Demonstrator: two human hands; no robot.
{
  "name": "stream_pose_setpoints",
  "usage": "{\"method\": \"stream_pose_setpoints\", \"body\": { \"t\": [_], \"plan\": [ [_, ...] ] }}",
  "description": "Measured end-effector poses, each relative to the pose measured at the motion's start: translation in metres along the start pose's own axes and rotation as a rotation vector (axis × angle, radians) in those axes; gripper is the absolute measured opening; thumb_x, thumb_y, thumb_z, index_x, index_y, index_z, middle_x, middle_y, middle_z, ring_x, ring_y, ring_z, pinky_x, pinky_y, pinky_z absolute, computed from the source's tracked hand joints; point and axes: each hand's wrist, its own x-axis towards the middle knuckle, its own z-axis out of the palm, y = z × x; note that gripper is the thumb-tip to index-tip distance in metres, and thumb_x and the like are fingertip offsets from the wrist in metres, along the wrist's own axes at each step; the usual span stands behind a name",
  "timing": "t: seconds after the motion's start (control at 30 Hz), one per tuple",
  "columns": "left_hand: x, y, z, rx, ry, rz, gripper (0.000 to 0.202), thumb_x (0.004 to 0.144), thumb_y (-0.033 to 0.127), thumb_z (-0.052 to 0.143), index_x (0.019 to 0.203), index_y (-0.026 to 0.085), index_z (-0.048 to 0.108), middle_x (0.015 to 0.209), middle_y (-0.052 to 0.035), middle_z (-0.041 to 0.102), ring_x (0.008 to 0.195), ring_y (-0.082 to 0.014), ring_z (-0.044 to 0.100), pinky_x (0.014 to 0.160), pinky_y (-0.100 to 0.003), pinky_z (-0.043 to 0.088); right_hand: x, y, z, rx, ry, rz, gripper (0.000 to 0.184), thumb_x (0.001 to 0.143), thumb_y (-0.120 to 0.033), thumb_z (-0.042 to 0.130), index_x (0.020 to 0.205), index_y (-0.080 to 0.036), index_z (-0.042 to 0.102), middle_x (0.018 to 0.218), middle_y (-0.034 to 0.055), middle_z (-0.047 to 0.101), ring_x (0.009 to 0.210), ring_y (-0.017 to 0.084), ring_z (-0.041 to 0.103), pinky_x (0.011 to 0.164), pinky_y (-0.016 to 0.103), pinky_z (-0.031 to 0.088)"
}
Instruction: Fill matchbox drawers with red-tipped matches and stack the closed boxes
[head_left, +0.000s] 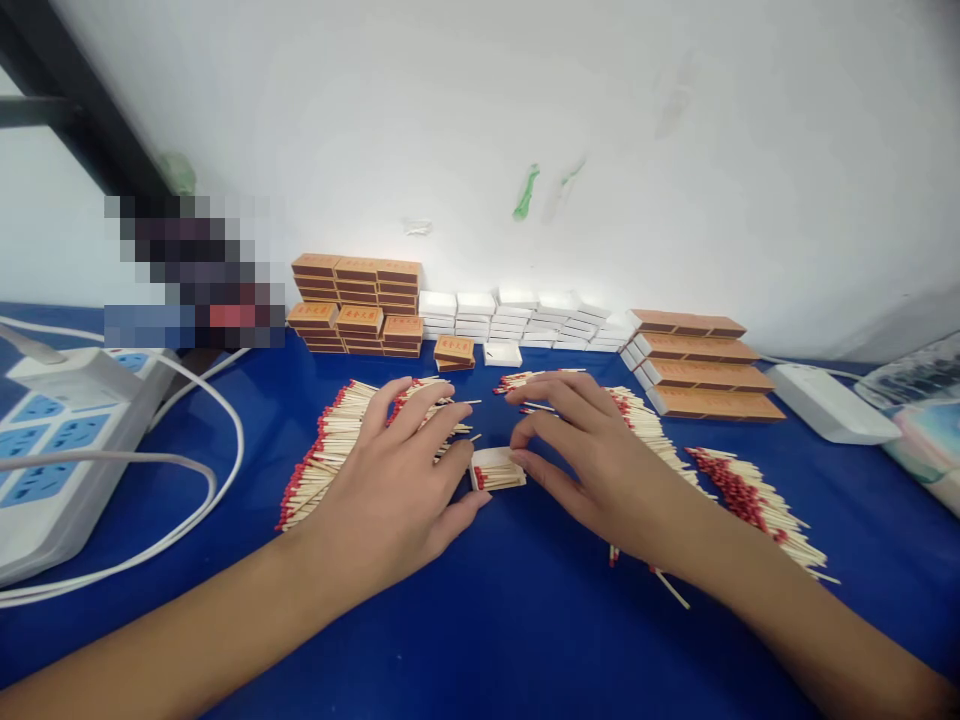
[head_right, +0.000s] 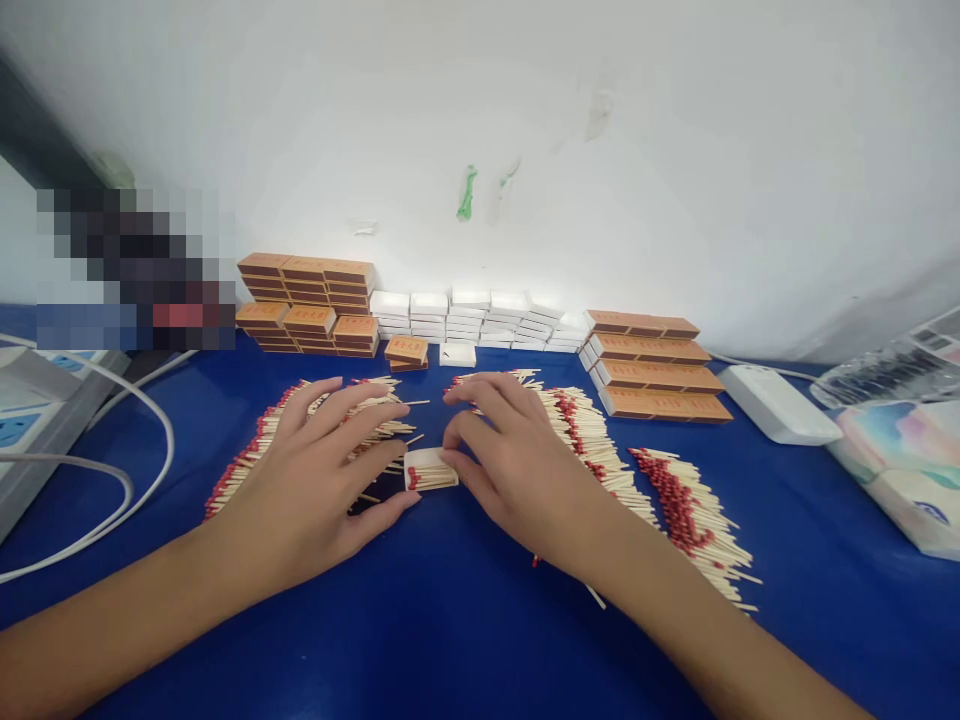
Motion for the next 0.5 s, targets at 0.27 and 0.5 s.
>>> {"method": "stream_pose_setpoints", "body": {
  "t": [0.27, 0.5],
  "plan": [
    [-0.001, 0.000, 0.001, 0.001, -0.004, 0.017, 0.026, 0.102, 0.041, 0.073, 0.105, 0.017, 0.082, 0.138, -0.0144, 0.077, 0.142, -0.0415, 0.063, 0.123, -0.068, 0.043, -0.005, 0.002, -0.005, 0.085, -0.081, -0.005, 0.011, 0.107, -0.022, 0.063, 0.098, -0.026, 0.067, 0.136, 0.0126, 0.070, 0.137, 0.033, 0.060, 0.115, 0.059, 0.055],
    [-0.001, 0.000, 0.001, -0.005, -0.005, 0.021, 0.027, 0.102, 0.042, 0.073, 0.107, 0.017, 0.082, 0.138, -0.0148, 0.077, 0.142, -0.0422, 0.062, 0.124, -0.069, 0.042, -0.004, 0.001, 0.002, 0.118, -0.085, 0.008, 0.012, 0.110, -0.022, 0.061, 0.100, -0.025, 0.067, 0.136, 0.0126, 0.070, 0.138, 0.031, 0.057, 0.116, 0.056, 0.053]
  ]
}}
